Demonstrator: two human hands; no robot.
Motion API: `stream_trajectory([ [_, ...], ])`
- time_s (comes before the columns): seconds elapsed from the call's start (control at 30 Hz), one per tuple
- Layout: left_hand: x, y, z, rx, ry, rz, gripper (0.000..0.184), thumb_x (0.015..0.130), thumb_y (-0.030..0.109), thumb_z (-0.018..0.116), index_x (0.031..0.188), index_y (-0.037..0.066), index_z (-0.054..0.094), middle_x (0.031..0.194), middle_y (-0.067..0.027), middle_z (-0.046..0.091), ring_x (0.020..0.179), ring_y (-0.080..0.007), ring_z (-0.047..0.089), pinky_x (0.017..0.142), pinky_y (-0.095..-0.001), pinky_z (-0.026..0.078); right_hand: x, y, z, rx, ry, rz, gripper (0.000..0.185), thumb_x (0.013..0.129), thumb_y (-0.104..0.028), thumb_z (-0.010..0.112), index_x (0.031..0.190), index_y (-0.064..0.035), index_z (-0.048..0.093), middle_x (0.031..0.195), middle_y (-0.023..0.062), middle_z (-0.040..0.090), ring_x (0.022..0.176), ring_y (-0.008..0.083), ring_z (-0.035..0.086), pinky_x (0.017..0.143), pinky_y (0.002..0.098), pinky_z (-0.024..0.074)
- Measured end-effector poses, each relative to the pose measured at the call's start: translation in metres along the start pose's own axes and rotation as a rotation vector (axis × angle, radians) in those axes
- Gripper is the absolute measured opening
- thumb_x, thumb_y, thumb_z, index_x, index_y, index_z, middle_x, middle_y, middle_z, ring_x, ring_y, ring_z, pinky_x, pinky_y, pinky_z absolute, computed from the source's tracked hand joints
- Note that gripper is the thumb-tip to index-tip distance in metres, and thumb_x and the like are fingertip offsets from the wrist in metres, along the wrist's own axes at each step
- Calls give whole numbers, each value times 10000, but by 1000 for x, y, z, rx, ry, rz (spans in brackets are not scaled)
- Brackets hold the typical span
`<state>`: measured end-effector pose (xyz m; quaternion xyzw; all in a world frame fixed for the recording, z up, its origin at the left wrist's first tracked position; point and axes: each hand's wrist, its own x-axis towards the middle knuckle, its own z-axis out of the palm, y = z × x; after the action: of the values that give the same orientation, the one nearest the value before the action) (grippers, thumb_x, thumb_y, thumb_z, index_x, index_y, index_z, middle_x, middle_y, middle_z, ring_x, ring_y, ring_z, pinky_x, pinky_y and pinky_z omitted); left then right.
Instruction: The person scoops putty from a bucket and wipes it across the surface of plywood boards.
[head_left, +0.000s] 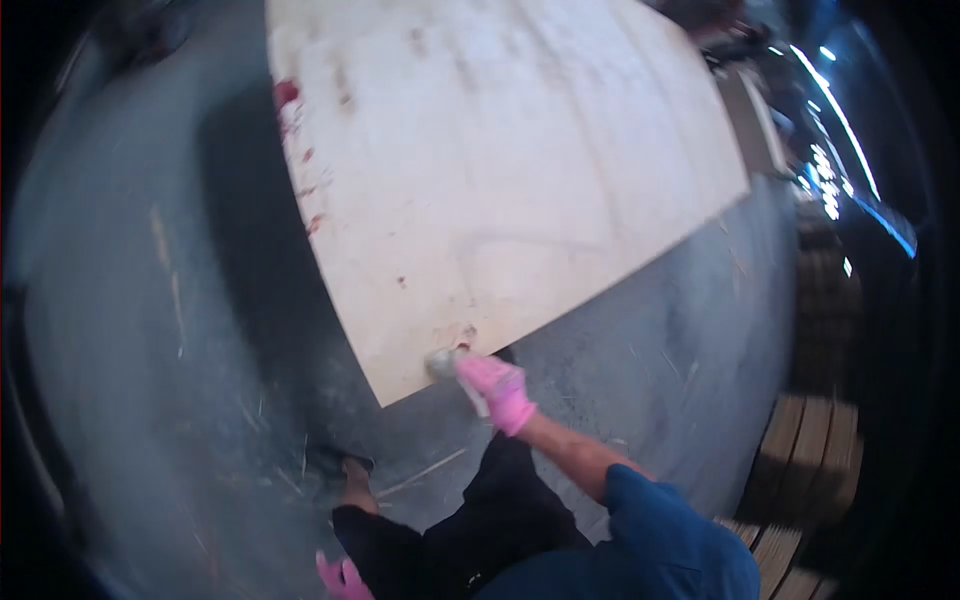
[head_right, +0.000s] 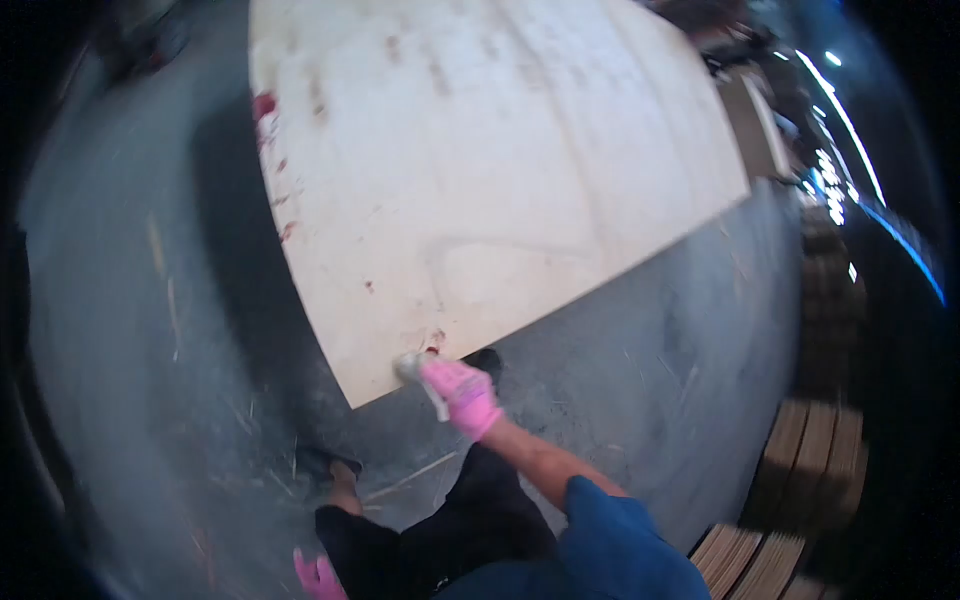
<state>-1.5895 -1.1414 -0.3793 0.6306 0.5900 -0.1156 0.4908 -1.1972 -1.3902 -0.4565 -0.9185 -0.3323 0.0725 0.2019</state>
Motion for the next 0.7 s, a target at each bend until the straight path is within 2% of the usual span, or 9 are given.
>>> stream_trajectory([
  [0.1, 22, 36, -77, 104, 61, 63, 510, 977, 176, 613, 1396, -65, 452, 1486, -220, 437, 1277, -308, 500, 1062, -385, 414, 33, -61, 23, 88, 110, 80, 379, 822, -146, 706, 1190, -63, 673, 1062, 117, 716, 931, 259, 704, 801, 353, 569],
  [0.2, 47, 108, -153, 153, 69, 138, 461, 981, 192, 608, 1345, -74, 509, 1487, -246, 432, 1289, -335, 491, 1085, -401, 394, 79, -99, 9, 784, -289, 899, 304, 907, -179, 686, 1162, -13, 676, 1022, 69, 718, 891, 150, 685, 777, 308, 565],
  [0.3, 91, 213, -197, 149, 145, 404, 489, 987, 221, 595, 1355, -85, 495, 1445, -263, 475, 1306, -349, 482, 1115, -415, 365, 80, -110, 15, 1064, 12, 632, 350, 877, -207, 715, 1152, 0, 649, 999, 73, 695, 897, 145, 672, 761, 322, 558],
  [0.37, 191, 218, -217, -190, 143, 586, 589, 947, 35, 558, 1492, -30, 343, 1228, -133, 605, 1107, -188, 576, 1005, -316, 431, 89, -132, 0, 1511, 220, 1001, 325, 919, -209, 690, 1171, -8, 644, 995, 72, 681, 911, 173, 664, 787, 353, 566],
  [0.5, 223, 357, -255, -102, 15, 651, 618, 913, 3, 542, 1495, -23, 338, 1296, -158, 576, 1196, -236, 554, 1021, -335, 433, 85, -106, 20, 1837, 240, 1076, 364, 939, -168, 668, 1261, -12, 605, 1174, 73, 650, 1054, 204, 644, 913, 409, 553],
  [0.57, 258, 394, -268, -87, -24, 606, 628, 910, 7, 547, 1498, -23, 330, 1304, -171, 572, 1222, -242, 542, 1032, -338, 432, 144, -127, -12, 1810, 365, 1297, 385, 966, -187, 629, 1310, -24, 572, 1192, 82, 641, 1112, 213, 624, 954, 427, 528],
  [0.63, 339, 380, -290, -234, -48, 561, 602, 902, 25, 590, 1464, -32, 381, 1331, -207, 569, 1257, -287, 544, 1064, -372, 415, 248, -108, 2, 1789, 215, 1038, 369, 970, -199, 627, 1294, -28, 587, 1193, 84, 645, 1112, 203, 623, 934, 409, 532],
  [0.67, 407, 336, -299, -264, 3, 427, 662, 867, 56, 636, 1465, -41, 368, 1380, -218, 519, 1276, -308, 521, 1056, -389, 422, 294, -74, 10, 1746, 154, 915, 362, 972, -205, 626, 1287, -30, 595, 1194, 86, 647, 1113, 198, 623, 925, 400, 535],
  [0.7, 358, 397, -307, -24, 14, 399, 561, 931, 136, 599, 1423, -64, 419, 1411, -243, 497, 1296, -329, 500, 1087, -402, 393, 316, -63, 22, 1713, 114, 832, 354, 974, -211, 625, 1279, -32, 603, 1194, 87, 649, 1113, 192, 622, 915, 391, 537],
])
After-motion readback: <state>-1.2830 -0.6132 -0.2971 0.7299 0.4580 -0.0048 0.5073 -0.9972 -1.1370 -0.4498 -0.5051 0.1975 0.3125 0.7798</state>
